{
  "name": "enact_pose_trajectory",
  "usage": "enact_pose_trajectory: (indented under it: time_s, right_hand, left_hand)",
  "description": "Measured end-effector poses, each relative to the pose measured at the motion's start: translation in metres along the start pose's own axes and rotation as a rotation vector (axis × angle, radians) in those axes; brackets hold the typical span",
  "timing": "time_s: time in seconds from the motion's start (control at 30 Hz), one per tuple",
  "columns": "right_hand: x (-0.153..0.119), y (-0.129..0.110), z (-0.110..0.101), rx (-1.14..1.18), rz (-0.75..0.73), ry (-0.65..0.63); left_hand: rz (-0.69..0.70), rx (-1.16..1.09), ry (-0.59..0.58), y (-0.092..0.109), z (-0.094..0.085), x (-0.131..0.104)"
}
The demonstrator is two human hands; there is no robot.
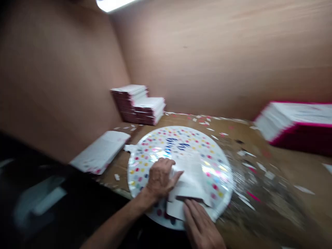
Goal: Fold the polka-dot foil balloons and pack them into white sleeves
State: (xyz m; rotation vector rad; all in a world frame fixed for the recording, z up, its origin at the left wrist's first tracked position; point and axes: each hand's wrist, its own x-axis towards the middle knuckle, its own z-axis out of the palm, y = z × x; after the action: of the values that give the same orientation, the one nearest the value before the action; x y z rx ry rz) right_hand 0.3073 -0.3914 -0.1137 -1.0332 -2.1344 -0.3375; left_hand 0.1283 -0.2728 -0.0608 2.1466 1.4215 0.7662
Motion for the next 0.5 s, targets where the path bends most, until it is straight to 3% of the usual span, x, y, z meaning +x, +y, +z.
enact_pose_trajectory:
  time_s: [0.07,0.13,0.27,0.5]
  right_hand:
    - [0.000,-0.005,-0.020,0.003,0.069,-0.050]
    - [0.005,-0.002,-0.032,-0.030,0.183,-0.026]
    - [0.008,0.012,-0.040,-0.074,0.285,-0.070]
    - [0.005,0.022,-0.040,-0.077,0.151,-0.275]
  left_hand:
    - [0.327,0.076,-0.133,0.002,0.011,0.008]
    - [0.463,0.136,-0.212,0.006,0.023,0.010]
    - [0.485,0.215,-0.248,0.016,0.038,0.002]
    - [0.494,0.207,-0.199,0.020,0.049,-0.003]
